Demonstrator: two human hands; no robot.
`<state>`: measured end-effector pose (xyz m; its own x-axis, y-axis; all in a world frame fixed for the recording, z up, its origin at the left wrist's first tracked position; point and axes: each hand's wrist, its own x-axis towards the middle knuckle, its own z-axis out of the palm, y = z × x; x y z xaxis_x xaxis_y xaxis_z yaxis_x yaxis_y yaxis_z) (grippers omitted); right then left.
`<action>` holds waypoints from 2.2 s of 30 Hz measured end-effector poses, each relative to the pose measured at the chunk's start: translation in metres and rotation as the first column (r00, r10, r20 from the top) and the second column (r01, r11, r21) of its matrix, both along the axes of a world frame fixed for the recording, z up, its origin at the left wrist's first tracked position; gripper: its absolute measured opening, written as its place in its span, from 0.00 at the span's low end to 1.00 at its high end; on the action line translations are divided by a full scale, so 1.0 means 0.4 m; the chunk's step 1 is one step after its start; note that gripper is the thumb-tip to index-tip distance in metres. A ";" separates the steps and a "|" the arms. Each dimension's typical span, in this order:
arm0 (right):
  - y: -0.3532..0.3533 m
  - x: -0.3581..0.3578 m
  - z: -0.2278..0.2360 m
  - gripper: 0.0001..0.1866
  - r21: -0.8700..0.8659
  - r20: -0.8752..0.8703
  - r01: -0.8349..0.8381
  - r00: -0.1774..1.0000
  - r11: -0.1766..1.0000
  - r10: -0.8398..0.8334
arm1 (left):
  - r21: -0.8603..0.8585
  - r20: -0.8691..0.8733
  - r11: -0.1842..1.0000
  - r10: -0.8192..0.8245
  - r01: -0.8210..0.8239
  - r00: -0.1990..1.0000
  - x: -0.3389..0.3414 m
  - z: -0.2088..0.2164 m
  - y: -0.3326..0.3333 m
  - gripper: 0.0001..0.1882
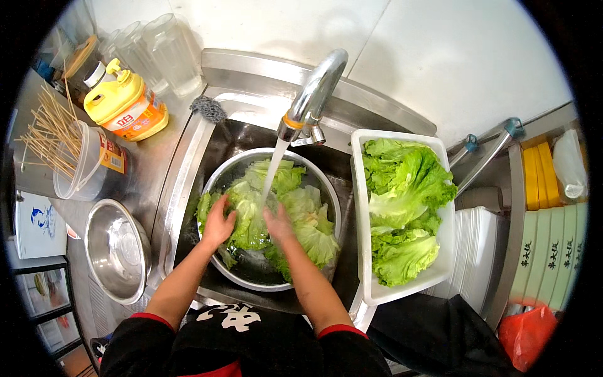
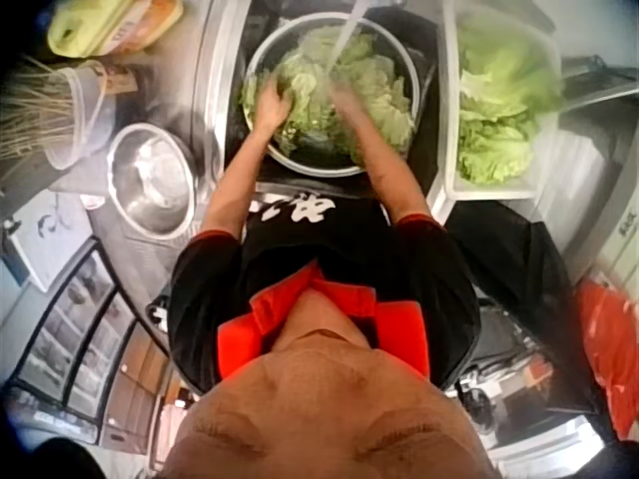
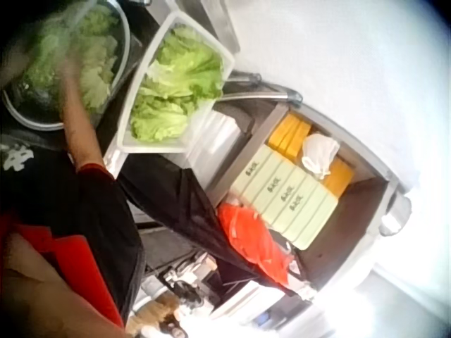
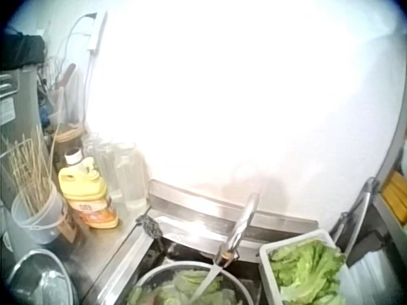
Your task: The person washes lettuce leaves in a bowl of water under a running faucet, then transfers the washed leaves into a separate white plastic bin.
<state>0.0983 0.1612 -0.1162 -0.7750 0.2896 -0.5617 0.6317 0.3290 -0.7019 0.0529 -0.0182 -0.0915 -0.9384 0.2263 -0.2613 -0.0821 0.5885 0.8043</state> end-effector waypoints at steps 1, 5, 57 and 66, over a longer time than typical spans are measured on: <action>0.006 -0.006 -0.007 0.41 -0.066 -0.025 0.009 1.000 0.998 -0.011 | 0.072 0.047 0.997 0.037 -0.040 0.998 0.003 0.021 0.010 0.29; 0.008 -0.030 -0.125 0.37 -0.160 0.022 -0.016 1.000 0.987 0.020 | -0.098 0.074 0.995 -0.006 0.013 0.997 0.017 -0.001 0.027 0.38; 0.035 0.043 0.200 0.29 -0.964 0.110 0.233 0.790 0.129 -0.603 | 0.538 0.349 0.842 -0.263 0.037 0.899 0.005 0.312 0.106 0.33; 0.038 0.066 0.151 0.30 -0.975 0.042 0.175 0.750 0.137 -0.660 | -0.064 0.159 0.871 -0.473 0.488 0.866 -0.001 0.438 0.151 0.44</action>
